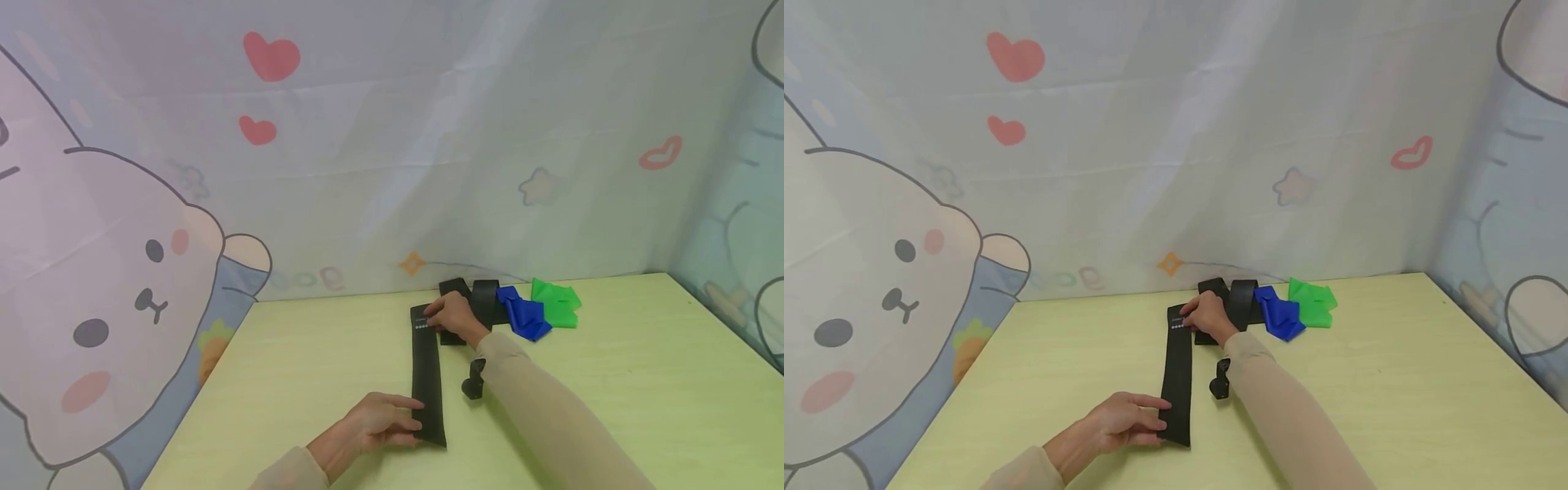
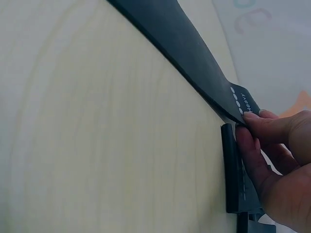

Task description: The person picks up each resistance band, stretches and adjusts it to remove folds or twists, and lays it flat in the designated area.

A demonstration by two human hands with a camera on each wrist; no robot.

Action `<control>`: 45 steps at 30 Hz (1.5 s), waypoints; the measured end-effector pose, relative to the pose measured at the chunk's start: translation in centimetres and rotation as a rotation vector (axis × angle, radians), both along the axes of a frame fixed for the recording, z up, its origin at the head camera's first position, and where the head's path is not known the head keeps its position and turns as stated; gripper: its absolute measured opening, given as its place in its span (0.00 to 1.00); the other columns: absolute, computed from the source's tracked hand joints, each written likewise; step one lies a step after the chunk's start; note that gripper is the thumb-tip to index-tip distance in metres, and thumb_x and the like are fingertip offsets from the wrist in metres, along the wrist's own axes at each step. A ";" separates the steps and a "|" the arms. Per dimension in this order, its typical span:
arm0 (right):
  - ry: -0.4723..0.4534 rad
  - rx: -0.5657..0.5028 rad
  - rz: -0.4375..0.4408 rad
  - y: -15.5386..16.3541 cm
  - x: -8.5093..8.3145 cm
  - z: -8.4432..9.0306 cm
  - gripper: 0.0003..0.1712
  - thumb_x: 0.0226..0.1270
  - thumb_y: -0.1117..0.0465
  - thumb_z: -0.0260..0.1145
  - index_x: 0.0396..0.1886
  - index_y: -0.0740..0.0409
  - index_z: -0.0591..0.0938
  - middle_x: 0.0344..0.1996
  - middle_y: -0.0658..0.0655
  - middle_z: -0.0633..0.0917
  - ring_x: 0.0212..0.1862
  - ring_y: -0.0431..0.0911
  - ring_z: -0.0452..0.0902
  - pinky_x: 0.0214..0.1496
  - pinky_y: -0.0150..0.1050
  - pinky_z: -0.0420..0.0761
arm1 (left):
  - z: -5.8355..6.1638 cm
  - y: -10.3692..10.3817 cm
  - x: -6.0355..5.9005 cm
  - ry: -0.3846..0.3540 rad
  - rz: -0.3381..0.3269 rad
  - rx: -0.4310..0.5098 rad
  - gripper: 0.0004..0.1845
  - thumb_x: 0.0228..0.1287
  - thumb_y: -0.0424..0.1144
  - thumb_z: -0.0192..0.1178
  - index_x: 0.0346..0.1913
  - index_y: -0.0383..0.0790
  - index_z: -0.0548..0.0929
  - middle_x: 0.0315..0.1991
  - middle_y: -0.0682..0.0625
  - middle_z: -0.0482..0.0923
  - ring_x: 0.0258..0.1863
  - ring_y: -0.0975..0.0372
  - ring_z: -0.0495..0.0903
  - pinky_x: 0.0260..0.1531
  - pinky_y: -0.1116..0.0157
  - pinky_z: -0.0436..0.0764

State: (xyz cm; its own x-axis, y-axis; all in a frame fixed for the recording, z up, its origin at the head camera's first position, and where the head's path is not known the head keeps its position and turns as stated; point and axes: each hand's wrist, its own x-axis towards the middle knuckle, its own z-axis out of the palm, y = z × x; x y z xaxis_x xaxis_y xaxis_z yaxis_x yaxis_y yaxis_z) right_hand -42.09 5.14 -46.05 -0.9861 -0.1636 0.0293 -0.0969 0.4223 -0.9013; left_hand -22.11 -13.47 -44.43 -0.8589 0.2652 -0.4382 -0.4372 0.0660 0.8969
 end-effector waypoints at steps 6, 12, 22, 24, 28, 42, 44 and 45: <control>0.003 -0.008 0.012 0.1 0.2 0.1 0.11 0.54 0.76 0.74 0.39 0.67 0.89 0.42 0.63 0.88 0.30 0.49 0.86 0.35 0.40 0.88 | -0.1 0.0 0.2 -0.001 0.029 0.008 0.19 0.60 0.17 0.62 0.55 0.23 0.81 0.30 0.42 0.82 0.30 0.58 0.87 0.35 0.65 0.88; 0.001 0.003 0.041 0.0 0.3 0.2 0.12 0.54 0.76 0.75 0.40 0.67 0.89 0.43 0.64 0.87 0.32 0.50 0.87 0.36 0.40 0.88 | 0.0 -0.3 0.5 -0.011 0.012 -0.018 0.19 0.60 0.20 0.64 0.56 0.25 0.81 0.30 0.40 0.84 0.32 0.52 0.88 0.31 0.68 0.87; 0.081 0.150 0.077 -0.3 0.2 0.6 0.12 0.55 0.77 0.73 0.41 0.69 0.88 0.40 0.65 0.88 0.31 0.49 0.86 0.34 0.40 0.88 | -0.3 -0.5 0.7 -0.026 0.030 -0.027 0.16 0.60 0.21 0.65 0.52 0.25 0.83 0.31 0.38 0.86 0.35 0.48 0.88 0.30 0.67 0.87; 0.093 0.178 0.077 -0.4 0.3 0.6 0.12 0.55 0.76 0.73 0.41 0.69 0.88 0.39 0.64 0.88 0.30 0.48 0.86 0.33 0.39 0.87 | -0.4 -0.4 0.7 -0.022 0.031 -0.027 0.16 0.59 0.21 0.65 0.52 0.26 0.83 0.30 0.38 0.86 0.35 0.48 0.88 0.30 0.67 0.87; 0.099 0.198 0.071 -0.4 0.3 0.4 0.11 0.56 0.75 0.74 0.41 0.68 0.89 0.39 0.64 0.88 0.29 0.47 0.86 0.33 0.39 0.87 | -0.6 -0.4 0.7 -0.020 0.026 -0.034 0.16 0.59 0.21 0.65 0.51 0.26 0.84 0.30 0.39 0.85 0.35 0.48 0.88 0.31 0.66 0.88; 0.192 0.345 0.047 0.0 0.1 -0.2 0.05 0.56 0.66 0.78 0.34 0.59 0.92 0.36 0.55 0.89 0.42 0.50 0.84 0.42 0.42 0.86 | -0.6 -0.3 1.0 -0.010 -0.003 -0.036 0.15 0.59 0.21 0.65 0.50 0.27 0.84 0.29 0.41 0.85 0.31 0.53 0.88 0.28 0.68 0.87; 0.186 0.341 0.048 0.0 0.1 -0.2 0.04 0.56 0.65 0.78 0.33 0.58 0.92 0.35 0.54 0.89 0.42 0.50 0.83 0.42 0.42 0.86 | -0.5 -0.3 1.1 -0.013 -0.006 -0.039 0.14 0.59 0.21 0.65 0.49 0.27 0.84 0.28 0.41 0.85 0.30 0.54 0.88 0.27 0.69 0.87; 0.181 0.335 0.050 0.0 0.1 -0.2 0.04 0.56 0.65 0.78 0.32 0.58 0.92 0.35 0.54 0.89 0.42 0.50 0.83 0.42 0.43 0.86 | -0.5 -0.3 1.2 -0.015 -0.006 -0.041 0.14 0.59 0.21 0.65 0.49 0.28 0.84 0.28 0.41 0.85 0.30 0.54 0.88 0.26 0.69 0.86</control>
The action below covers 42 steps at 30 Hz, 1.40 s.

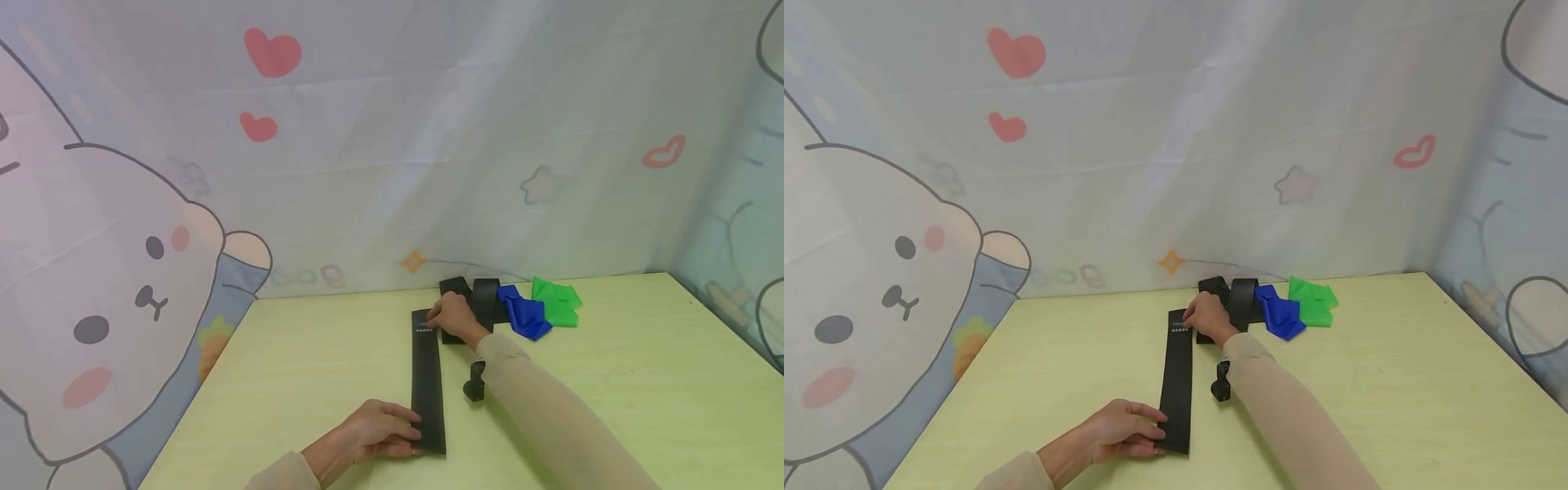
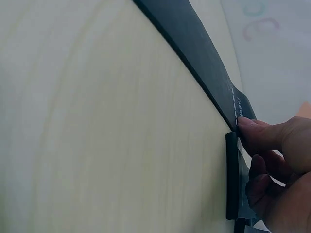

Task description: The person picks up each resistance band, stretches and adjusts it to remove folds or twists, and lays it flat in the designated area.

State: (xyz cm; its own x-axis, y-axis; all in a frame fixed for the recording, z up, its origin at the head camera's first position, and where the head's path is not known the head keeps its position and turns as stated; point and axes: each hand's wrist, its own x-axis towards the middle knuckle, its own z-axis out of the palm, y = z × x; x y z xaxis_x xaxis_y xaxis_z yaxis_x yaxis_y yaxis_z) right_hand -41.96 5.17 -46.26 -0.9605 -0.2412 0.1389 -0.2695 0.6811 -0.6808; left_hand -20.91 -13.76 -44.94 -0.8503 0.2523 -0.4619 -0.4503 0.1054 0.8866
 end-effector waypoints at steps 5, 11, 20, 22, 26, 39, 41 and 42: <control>0.000 -0.021 0.027 0.2 0.1 0.1 0.04 0.54 0.65 0.79 0.31 0.58 0.92 0.35 0.55 0.90 0.45 0.52 0.83 0.46 0.45 0.85 | 0.2 0.1 0.3 -0.005 -0.016 -0.008 0.14 0.59 0.21 0.66 0.48 0.28 0.83 0.29 0.40 0.85 0.31 0.52 0.88 0.25 0.70 0.86; -0.014 -0.039 0.059 0.3 0.3 0.3 0.04 0.54 0.65 0.79 0.30 0.58 0.92 0.33 0.53 0.90 0.45 0.51 0.82 0.50 0.45 0.84 | 0.2 -0.1 0.6 -0.012 -0.038 -0.020 0.14 0.59 0.22 0.66 0.48 0.29 0.83 0.32 0.39 0.86 0.31 0.53 0.88 0.26 0.69 0.87; -0.038 -0.034 0.071 0.6 0.3 0.3 0.05 0.51 0.65 0.81 0.29 0.57 0.92 0.34 0.52 0.89 0.46 0.51 0.81 0.51 0.46 0.83 | -0.2 -0.4 0.9 -0.013 -0.047 -0.015 0.14 0.58 0.21 0.66 0.48 0.29 0.83 0.31 0.39 0.86 0.30 0.53 0.88 0.25 0.69 0.86; -0.034 -0.034 0.073 0.6 0.4 0.3 0.05 0.51 0.65 0.81 0.29 0.57 0.92 0.33 0.52 0.89 0.46 0.51 0.81 0.51 0.46 0.83 | -0.3 -0.4 1.0 -0.016 -0.044 -0.017 0.14 0.58 0.21 0.66 0.48 0.29 0.83 0.31 0.39 0.86 0.30 0.54 0.88 0.25 0.70 0.86; -0.039 -0.032 0.072 0.7 0.4 0.3 0.05 0.52 0.65 0.81 0.30 0.57 0.92 0.33 0.51 0.89 0.44 0.50 0.81 0.50 0.45 0.83 | -0.4 -0.3 1.1 -0.018 -0.030 -0.020 0.14 0.59 0.21 0.66 0.48 0.29 0.83 0.31 0.38 0.86 0.29 0.55 0.88 0.26 0.70 0.86; -0.065 0.004 0.071 0.9 0.5 0.3 0.05 0.54 0.63 0.80 0.32 0.57 0.92 0.35 0.53 0.89 0.46 0.51 0.81 0.51 0.46 0.83 | -0.4 -0.5 1.2 -0.012 -0.072 -0.043 0.13 0.60 0.25 0.68 0.48 0.32 0.83 0.29 0.37 0.86 0.21 0.60 0.86 0.21 0.69 0.85; -0.050 0.009 0.084 0.9 0.5 0.3 0.05 0.55 0.63 0.79 0.32 0.57 0.92 0.35 0.53 0.89 0.47 0.51 0.81 0.51 0.46 0.83 | -0.3 -0.5 1.2 -0.009 -0.079 -0.045 0.13 0.60 0.26 0.69 0.48 0.32 0.82 0.30 0.37 0.86 0.21 0.60 0.86 0.21 0.69 0.85; -0.043 0.010 0.089 0.9 0.4 0.3 0.05 0.55 0.63 0.79 0.32 0.57 0.92 0.35 0.53 0.89 0.47 0.51 0.81 0.51 0.46 0.83 | -0.3 -0.5 1.2 -0.009 -0.081 -0.046 0.14 0.60 0.26 0.69 0.48 0.32 0.82 0.30 0.36 0.86 0.21 0.60 0.86 0.21 0.69 0.85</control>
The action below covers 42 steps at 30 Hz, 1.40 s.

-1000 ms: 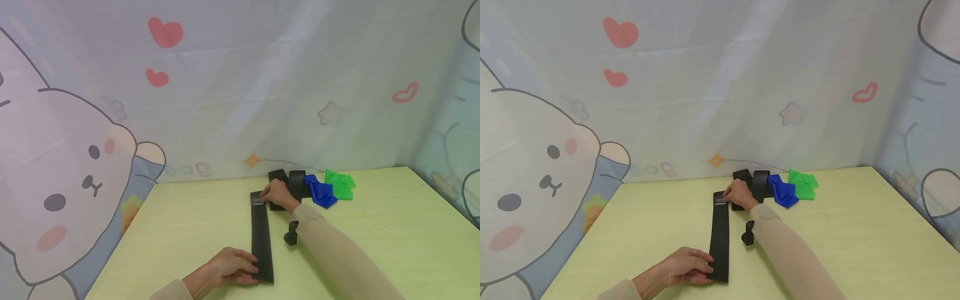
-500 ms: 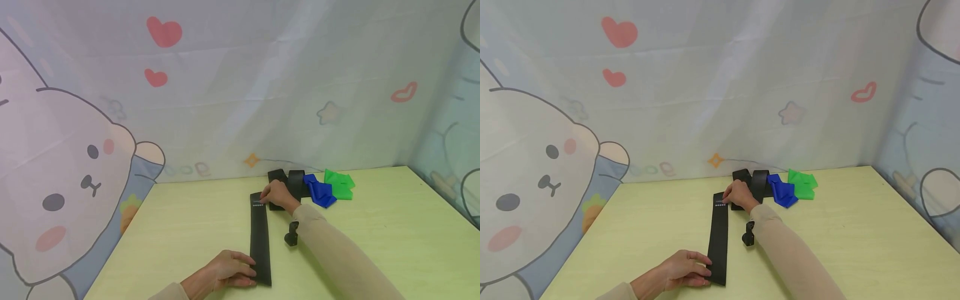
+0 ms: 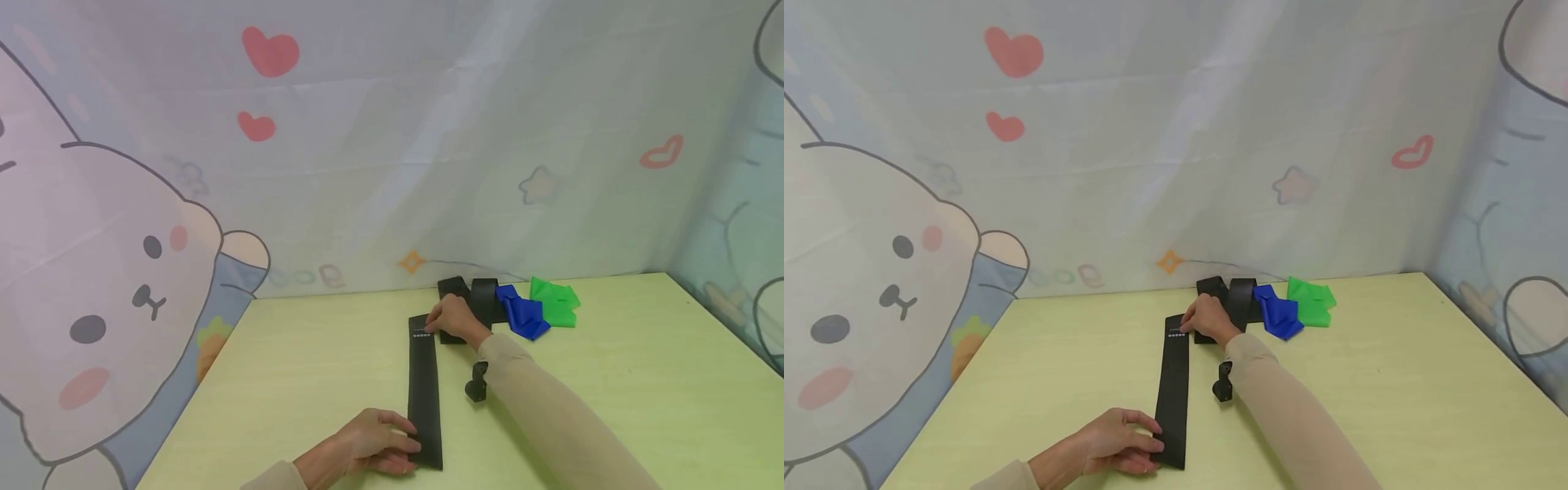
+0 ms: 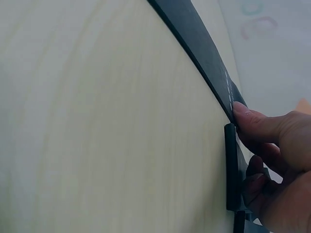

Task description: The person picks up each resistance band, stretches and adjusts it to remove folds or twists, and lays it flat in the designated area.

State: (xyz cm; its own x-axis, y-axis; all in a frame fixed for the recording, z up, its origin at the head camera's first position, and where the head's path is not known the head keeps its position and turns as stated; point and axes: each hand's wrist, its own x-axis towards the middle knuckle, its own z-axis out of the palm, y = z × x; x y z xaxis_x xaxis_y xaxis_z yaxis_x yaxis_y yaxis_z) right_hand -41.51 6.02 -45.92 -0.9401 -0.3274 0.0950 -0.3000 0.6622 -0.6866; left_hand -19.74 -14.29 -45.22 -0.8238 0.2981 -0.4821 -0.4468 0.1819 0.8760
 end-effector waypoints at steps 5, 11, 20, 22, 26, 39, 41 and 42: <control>0.022 -0.020 0.011 -0.1 0.0 0.0 0.05 0.55 0.63 0.79 0.32 0.57 0.92 0.35 0.53 0.90 0.46 0.51 0.82 0.49 0.44 0.84 | 0.0 0.0 0.0 -0.005 -0.003 0.009 0.15 0.59 0.25 0.69 0.49 0.32 0.81 0.32 0.35 0.86 0.21 0.60 0.86 0.22 0.69 0.86; 0.031 -0.016 0.004 -0.3 -0.1 -0.3 0.05 0.54 0.62 0.80 0.31 0.56 0.92 0.34 0.52 0.90 0.45 0.49 0.83 0.49 0.44 0.84 | -0.1 -0.1 0.1 -0.009 -0.006 0.015 0.15 0.59 0.24 0.69 0.49 0.33 0.81 0.32 0.35 0.86 0.21 0.60 0.86 0.21 0.70 0.85; 0.040 -0.003 0.031 -0.3 -0.1 0.0 0.04 0.55 0.63 0.79 0.31 0.58 0.92 0.32 0.53 0.90 0.42 0.49 0.83 0.47 0.44 0.84 | 0.1 0.0 0.1 -0.002 -0.014 -0.007 0.15 0.58 0.25 0.70 0.48 0.33 0.81 0.29 0.36 0.86 0.18 0.62 0.84 0.18 0.72 0.84; 0.035 -0.004 0.035 -0.3 0.0 0.1 0.04 0.55 0.64 0.79 0.31 0.59 0.92 0.32 0.53 0.89 0.42 0.49 0.83 0.46 0.44 0.85 | 0.0 0.1 0.1 0.008 -0.012 -0.019 0.15 0.57 0.25 0.71 0.47 0.33 0.82 0.28 0.36 0.86 0.17 0.62 0.84 0.17 0.72 0.83; 0.023 -0.002 0.043 -0.4 -0.1 0.0 0.04 0.56 0.65 0.78 0.32 0.60 0.92 0.33 0.53 0.89 0.42 0.49 0.83 0.46 0.43 0.85 | 0.0 0.1 0.1 0.026 -0.019 -0.040 0.15 0.56 0.26 0.72 0.46 0.34 0.81 0.26 0.36 0.85 0.17 0.62 0.84 0.15 0.72 0.82; 0.016 -0.012 0.020 -0.4 0.1 0.1 0.13 0.60 0.68 0.74 0.45 0.64 0.88 0.40 0.59 0.89 0.51 0.57 0.81 0.66 0.56 0.73 | 0.1 -0.3 0.1 0.039 -0.044 -0.031 0.15 0.57 0.27 0.72 0.47 0.33 0.81 0.27 0.35 0.85 0.16 0.63 0.83 0.15 0.73 0.82; 0.013 -0.012 0.028 -0.4 0.1 0.0 0.15 0.61 0.68 0.73 0.49 0.65 0.87 0.42 0.60 0.88 0.50 0.56 0.82 0.61 0.55 0.77 | 0.1 -0.3 0.2 0.041 -0.042 -0.035 0.15 0.57 0.27 0.72 0.47 0.33 0.81 0.27 0.35 0.85 0.16 0.63 0.83 0.15 0.73 0.82; 0.011 -0.009 0.032 -0.4 0.2 0.0 0.16 0.62 0.68 0.73 0.50 0.66 0.87 0.43 0.60 0.88 0.50 0.56 0.82 0.59 0.54 0.79 | 0.1 -0.2 0.2 0.043 -0.042 -0.039 0.15 0.57 0.27 0.72 0.46 0.33 0.81 0.27 0.35 0.85 0.16 0.63 0.83 0.15 0.73 0.82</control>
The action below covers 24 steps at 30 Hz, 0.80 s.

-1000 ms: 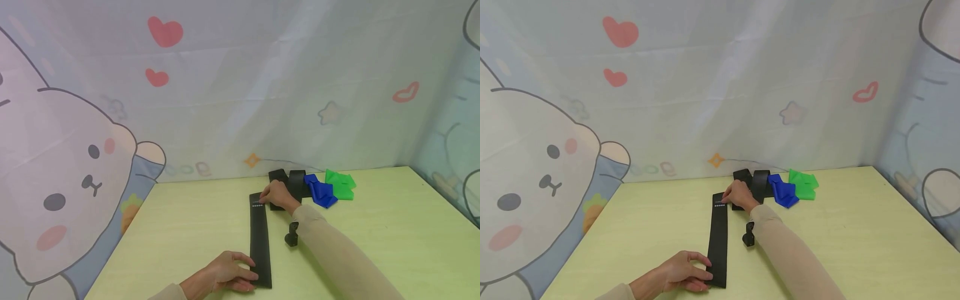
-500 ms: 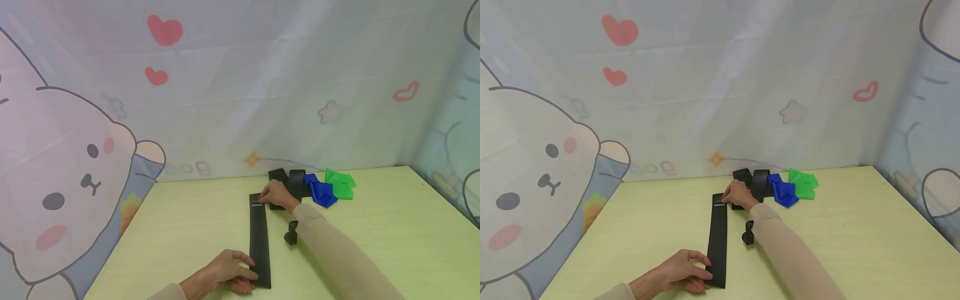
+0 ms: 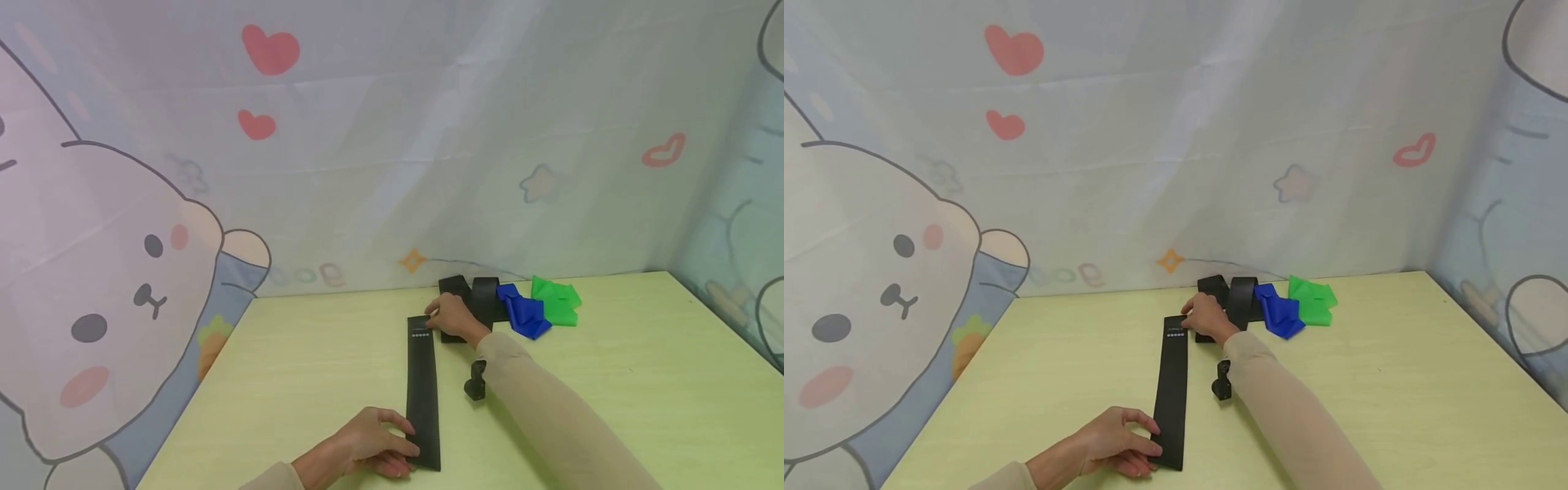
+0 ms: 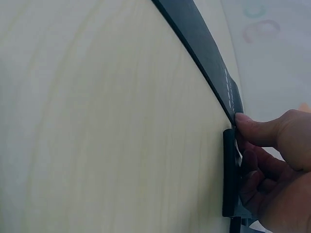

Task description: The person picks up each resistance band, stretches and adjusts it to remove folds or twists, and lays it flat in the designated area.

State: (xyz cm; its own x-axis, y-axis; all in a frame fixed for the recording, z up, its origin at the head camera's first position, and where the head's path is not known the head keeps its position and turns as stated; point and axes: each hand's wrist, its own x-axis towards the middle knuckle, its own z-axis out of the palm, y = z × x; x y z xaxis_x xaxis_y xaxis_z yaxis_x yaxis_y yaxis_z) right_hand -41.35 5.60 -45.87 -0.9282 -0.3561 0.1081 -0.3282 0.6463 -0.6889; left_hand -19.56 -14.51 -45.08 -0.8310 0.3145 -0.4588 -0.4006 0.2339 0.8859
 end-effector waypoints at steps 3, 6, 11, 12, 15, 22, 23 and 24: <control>0.000 0.020 0.004 -0.1 0.1 0.0 0.15 0.64 0.66 0.72 0.50 0.66 0.87 0.46 0.60 0.88 0.50 0.55 0.83 0.57 0.52 0.81 | 0.0 0.0 0.1 0.003 -0.003 -0.009 0.15 0.57 0.28 0.72 0.46 0.33 0.81 0.27 0.35 0.85 0.16 0.62 0.83 0.15 0.73 0.82; -0.011 0.028 0.003 -0.2 0.1 0.0 0.14 0.66 0.66 0.70 0.51 0.66 0.87 0.47 0.61 0.87 0.52 0.56 0.82 0.54 0.50 0.83 | 0.1 0.0 0.1 0.005 -0.009 -0.018 0.15 0.57 0.28 0.72 0.46 0.34 0.81 0.27 0.35 0.85 0.17 0.61 0.84 0.14 0.73 0.81; 0.002 0.056 -0.007 -0.1 0.1 0.1 0.13 0.68 0.67 0.68 0.50 0.65 0.87 0.48 0.61 0.87 0.55 0.57 0.81 0.55 0.51 0.83 | 0.1 0.0 0.0 0.006 -0.020 -0.022 0.15 0.57 0.29 0.72 0.46 0.34 0.81 0.27 0.35 0.85 0.16 0.62 0.84 0.14 0.73 0.81; 0.002 0.062 -0.010 0.0 0.1 0.1 0.13 0.68 0.67 0.67 0.50 0.65 0.87 0.49 0.61 0.87 0.55 0.57 0.80 0.56 0.51 0.82 | 0.1 0.1 0.0 0.008 -0.022 -0.023 0.15 0.57 0.29 0.73 0.46 0.34 0.81 0.27 0.35 0.85 0.16 0.62 0.84 0.13 0.73 0.81; 0.002 0.076 -0.011 0.1 0.1 0.1 0.13 0.68 0.67 0.67 0.51 0.65 0.87 0.50 0.61 0.87 0.56 0.57 0.80 0.57 0.52 0.82 | 0.1 0.2 0.0 0.013 -0.025 -0.032 0.15 0.57 0.29 0.73 0.46 0.34 0.81 0.26 0.35 0.85 0.16 0.62 0.84 0.13 0.73 0.81; 0.041 0.077 0.018 0.0 0.0 -0.2 0.13 0.67 0.67 0.68 0.50 0.65 0.87 0.51 0.61 0.86 0.57 0.56 0.80 0.58 0.51 0.82 | 0.0 0.1 0.1 0.068 -0.063 -0.118 0.14 0.57 0.29 0.73 0.45 0.37 0.81 0.24 0.37 0.85 0.15 0.61 0.83 0.12 0.73 0.80; 0.046 0.071 0.023 0.0 0.0 -0.2 0.13 0.67 0.67 0.68 0.50 0.65 0.87 0.51 0.61 0.86 0.57 0.57 0.80 0.58 0.51 0.82 | 0.0 0.1 0.1 0.076 -0.071 -0.127 0.14 0.57 0.29 0.73 0.44 0.37 0.81 0.24 0.37 0.85 0.15 0.61 0.83 0.12 0.73 0.80; 0.052 0.067 0.029 0.0 0.0 -0.2 0.13 0.67 0.68 0.68 0.50 0.65 0.87 0.51 0.62 0.86 0.57 0.57 0.80 0.59 0.51 0.81 | 0.0 0.2 0.1 0.081 -0.079 -0.133 0.14 0.57 0.29 0.72 0.44 0.37 0.81 0.24 0.37 0.85 0.15 0.61 0.83 0.11 0.73 0.79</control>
